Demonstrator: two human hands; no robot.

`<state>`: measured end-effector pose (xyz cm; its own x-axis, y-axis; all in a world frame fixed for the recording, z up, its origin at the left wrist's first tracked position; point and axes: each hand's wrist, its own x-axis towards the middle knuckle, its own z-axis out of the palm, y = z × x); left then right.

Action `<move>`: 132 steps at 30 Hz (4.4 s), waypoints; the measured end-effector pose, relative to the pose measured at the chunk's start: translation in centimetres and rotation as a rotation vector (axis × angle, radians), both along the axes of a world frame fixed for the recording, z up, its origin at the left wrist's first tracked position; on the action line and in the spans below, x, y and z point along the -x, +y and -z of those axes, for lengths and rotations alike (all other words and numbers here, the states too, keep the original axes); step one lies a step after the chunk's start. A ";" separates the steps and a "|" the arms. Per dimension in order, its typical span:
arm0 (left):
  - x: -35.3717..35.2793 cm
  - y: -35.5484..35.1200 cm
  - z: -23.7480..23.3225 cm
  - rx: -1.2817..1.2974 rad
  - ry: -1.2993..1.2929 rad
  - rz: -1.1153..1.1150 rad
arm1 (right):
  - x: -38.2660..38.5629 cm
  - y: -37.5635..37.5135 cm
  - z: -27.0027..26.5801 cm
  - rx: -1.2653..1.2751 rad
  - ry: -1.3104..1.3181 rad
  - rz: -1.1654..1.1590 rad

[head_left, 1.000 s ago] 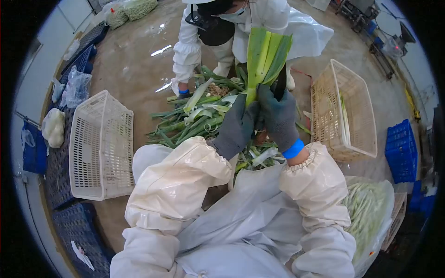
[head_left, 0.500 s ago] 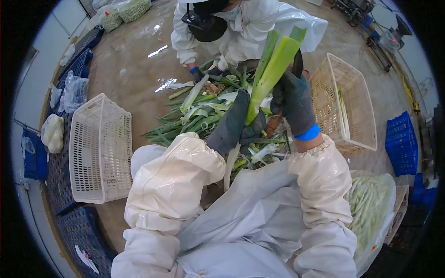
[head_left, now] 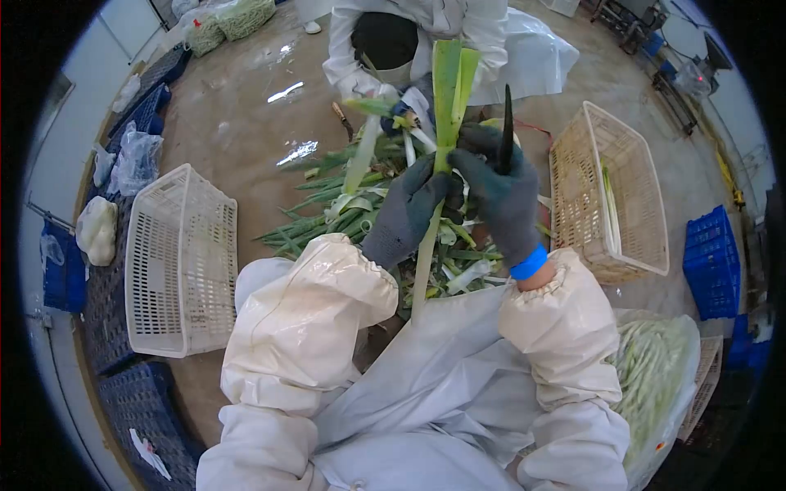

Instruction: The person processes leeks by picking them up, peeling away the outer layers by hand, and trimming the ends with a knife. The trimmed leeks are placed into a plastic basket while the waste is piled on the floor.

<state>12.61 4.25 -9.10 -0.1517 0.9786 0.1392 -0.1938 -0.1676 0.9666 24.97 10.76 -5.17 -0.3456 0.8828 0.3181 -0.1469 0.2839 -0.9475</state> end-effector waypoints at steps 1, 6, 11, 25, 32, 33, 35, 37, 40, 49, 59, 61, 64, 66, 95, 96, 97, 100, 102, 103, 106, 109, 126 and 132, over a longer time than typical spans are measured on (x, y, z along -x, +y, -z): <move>0.0 0.0 0.2 -0.011 -0.005 -0.016 | 0.3 -0.3 0.5 -0.028 -0.020 0.009; 0.0 -0.4 -0.8 0.005 0.173 -0.068 | 0.9 -0.3 2.2 -0.122 -0.050 0.132; 0.2 -0.6 -0.5 0.062 0.113 -0.011 | 0.3 0.2 1.2 0.054 -0.147 0.013; 0.6 -0.2 -0.9 0.002 0.150 -0.043 | 0.6 -0.5 0.5 -0.015 -0.093 0.065; 0.7 -0.2 -0.5 0.078 0.098 0.032 | 0.0 0.5 1.0 -0.020 -0.288 -0.006; 0.6 -0.3 -0.4 0.110 0.090 0.040 | 0.1 0.6 1.2 -0.132 -0.328 0.022; 0.2 -0.3 -0.1 0.049 0.163 -0.059 | 0.1 0.7 1.6 -0.293 -0.366 0.065; 0.1 -0.1 0.2 0.003 0.198 -0.099 | 0.2 0.2 1.8 -0.390 -0.362 0.097; 0.4 -0.1 -0.2 -0.014 0.154 -0.068 | 0.3 -0.1 1.6 -0.249 -0.306 0.097; 0.2 -0.3 -0.6 -0.043 -0.152 -0.010 | 0.4 -1.9 1.0 -0.220 -0.231 0.060; 1.2 -0.7 -1.1 0.101 -0.394 0.113 | 0.4 -2.4 0.5 -0.172 -0.130 0.136; 1.7 -0.7 -1.1 0.140 -0.589 0.138 | 0.5 -2.4 0.2 -0.145 0.007 0.176; 2.2 -0.4 -1.9 0.132 -0.647 0.078 | -0.2 -1.3 -1.0 -0.062 -0.046 0.155; 1.7 -0.6 -2.3 0.172 -0.541 0.013 | -0.3 0.4 -0.6 -0.115 -0.116 0.172; -0.5 -0.5 -0.4 0.041 -0.039 0.024 | -0.2 0.8 2.1 -0.436 -0.251 0.159; -0.6 -0.6 -0.2 0.068 0.021 0.072 | -0.2 1.3 1.9 -0.431 -0.218 0.154; -0.6 -0.5 -0.2 0.094 -0.039 0.060 | -0.3 1.6 1.7 -0.426 -0.186 0.150; -0.6 -0.3 -0.9 0.181 -0.212 0.021 | -0.4 0.2 0.2 -0.084 -0.054 0.081; 0.2 -0.8 -1.7 0.265 -0.413 0.139 | -0.8 0.8 0.7 0.164 0.024 0.032; 0.7 -1.0 -2.1 0.257 -0.505 0.216 | -1.1 1.3 0.8 0.286 0.063 0.007; 1.2 -1.2 -2.5 0.196 -0.613 0.227 | -2.1 2.3 -0.2 0.276 0.136 0.081; 0.8 -0.9 -2.3 0.150 -0.440 0.000 | -0.7 1.2 -0.9 -0.030 0.142 0.135; -0.5 -0.4 0.1 0.031 -0.021 -0.108 | 0.3 -0.8 1.2 -0.518 -0.296 0.245; -0.6 -0.8 -1.4 0.140 -0.039 -0.090 | 0.3 0.1 1.2 0.104 0.009 0.257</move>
<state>13.17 3.44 -7.66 -0.2423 0.9702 -0.0053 -0.2221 -0.0501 0.9737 24.71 10.85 -6.36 -0.1037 0.9692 0.2233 -0.0918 0.2142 -0.9725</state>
